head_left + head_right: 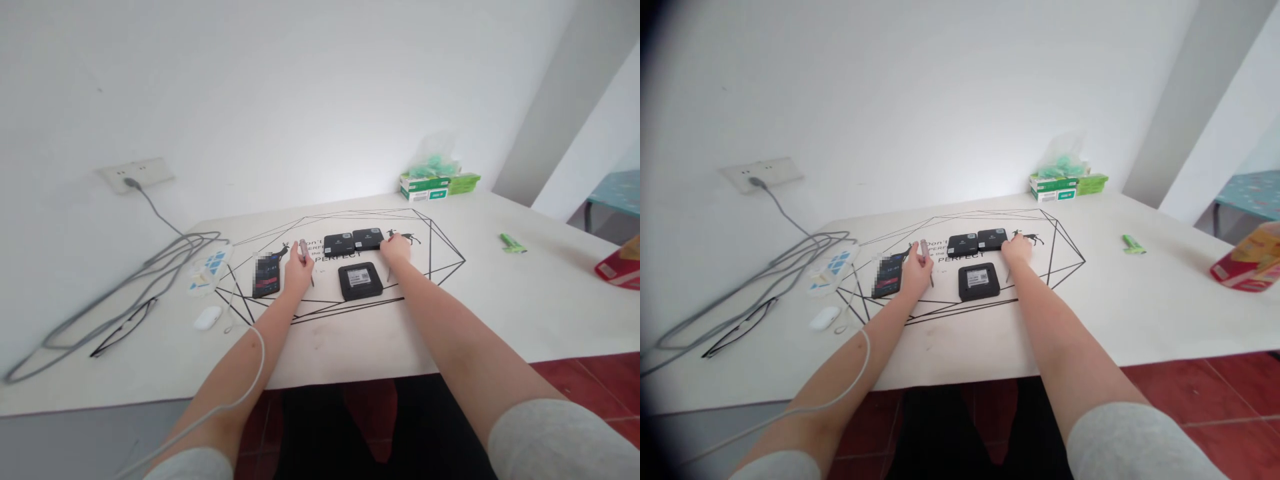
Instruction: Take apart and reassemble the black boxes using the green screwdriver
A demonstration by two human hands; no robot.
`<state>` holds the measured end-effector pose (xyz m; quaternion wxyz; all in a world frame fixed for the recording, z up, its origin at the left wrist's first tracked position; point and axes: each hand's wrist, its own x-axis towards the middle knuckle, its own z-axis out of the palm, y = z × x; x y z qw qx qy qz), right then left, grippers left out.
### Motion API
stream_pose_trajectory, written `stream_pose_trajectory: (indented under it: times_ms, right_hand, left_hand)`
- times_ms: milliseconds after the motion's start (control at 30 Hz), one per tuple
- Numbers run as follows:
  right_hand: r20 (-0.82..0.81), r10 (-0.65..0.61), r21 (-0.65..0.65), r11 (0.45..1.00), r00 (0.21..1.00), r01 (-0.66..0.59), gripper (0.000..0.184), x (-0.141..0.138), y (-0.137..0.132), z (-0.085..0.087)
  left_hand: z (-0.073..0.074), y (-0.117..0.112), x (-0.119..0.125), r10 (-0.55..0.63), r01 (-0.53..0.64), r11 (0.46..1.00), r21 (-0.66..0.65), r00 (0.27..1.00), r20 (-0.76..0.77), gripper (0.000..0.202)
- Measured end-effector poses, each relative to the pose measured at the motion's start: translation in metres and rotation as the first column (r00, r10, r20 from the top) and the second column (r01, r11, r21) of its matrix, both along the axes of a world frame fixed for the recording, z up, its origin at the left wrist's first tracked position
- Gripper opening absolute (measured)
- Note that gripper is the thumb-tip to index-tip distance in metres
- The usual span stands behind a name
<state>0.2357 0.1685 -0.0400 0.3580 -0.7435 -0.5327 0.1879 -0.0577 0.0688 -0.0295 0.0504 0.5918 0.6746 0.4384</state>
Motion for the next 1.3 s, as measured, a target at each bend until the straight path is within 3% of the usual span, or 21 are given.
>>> stream_pose_trajectory:
  times_ms: [167,267,333,433,533,600,700,767,833,900,1000,1067,1167,1300]
  right_hand:
    - [0.023,0.041,-0.013,0.999,0.999,-0.041,0.029,-0.003,-0.004,0.0]
    - [0.027,0.089,-0.011,0.996,0.996,-0.089,0.028,-0.001,-0.01,-0.001]
    - [0.033,0.128,-0.005,0.992,0.991,-0.128,0.026,0.002,-0.015,-0.001]
    - [0.062,0.177,-0.007,0.984,0.982,-0.177,0.023,0.007,-0.02,-0.002]
    - [0.103,0.195,-0.013,0.981,0.975,-0.195,0.026,0.009,-0.023,-0.001]
    - [0.139,0.193,-0.009,0.981,0.971,-0.194,0.031,0.008,-0.027,0.001]
    - [0.214,0.156,0.025,0.986,0.964,-0.165,0.044,0.002,-0.038,0.011]
    - [0.327,0.171,0.104,0.971,0.929,-0.216,0.046,-0.002,-0.047,0.02]
    - [0.396,0.317,0.156,0.902,0.862,-0.404,0.041,-0.006,-0.055,0.029]
    - [0.386,0.587,0.106,0.738,0.711,-0.666,0.043,-0.006,-0.064,0.036]
    - [0.347,0.84,-0.122,0.482,0.417,-0.868,0.082,-0.003,-0.074,0.04]
    - [0.285,0.905,-0.269,0.39,0.314,-0.881,0.115,0.0,-0.079,0.041]
    - [0.254,0.926,-0.306,0.352,0.28,-0.885,0.122,-0.003,-0.083,0.04]
    - [0.286,0.897,-0.207,0.401,0.337,-0.892,0.114,-0.017,-0.084,0.031]
  left_hand:
    - [-0.002,0.005,0.005,-0.026,0.013,0.999,0.049,0.962,0.27,0.075]
    - [0.002,0.011,0.008,0.02,-0.059,0.997,0.051,0.819,0.574,0.078]
    - [0.002,0.016,0.01,0.026,-0.084,0.995,0.059,0.759,0.65,0.079]
    - [-0.002,0.02,0.013,0.022,-0.098,0.993,0.07,0.715,0.698,0.085]
    - [-0.005,0.02,0.018,-0.054,-0.113,0.977,0.183,0.696,0.716,0.097]
    - [-0.006,0.019,0.023,-0.098,-0.072,0.975,0.212,0.711,0.696,0.091]
    - [-0.008,0.016,0.028,-0.138,0.048,0.987,0.15,0.725,0.675,0.078]
    - [-0.009,0.015,0.029,-0.172,0.112,0.985,0.134,0.738,0.653,0.073]
    - [-0.009,0.016,0.029,-0.196,0.14,0.981,0.137,0.733,0.652,0.069]
    - [-0.008,0.017,0.03,-0.198,0.141,0.98,0.139,0.702,0.685,0.069]
    - [-0.008,0.019,0.031,-0.189,0.113,0.982,0.152,0.633,0.75,0.073]
    - [-0.009,0.02,0.032,-0.2,0.102,0.98,0.173,0.602,0.773,0.073]
    - [-0.01,0.02,0.032,-0.21,0.102,0.977,0.187,0.586,0.782,0.073]
    - [-0.011,0.02,0.03,-0.211,0.092,0.976,0.196,0.608,0.765,0.076]
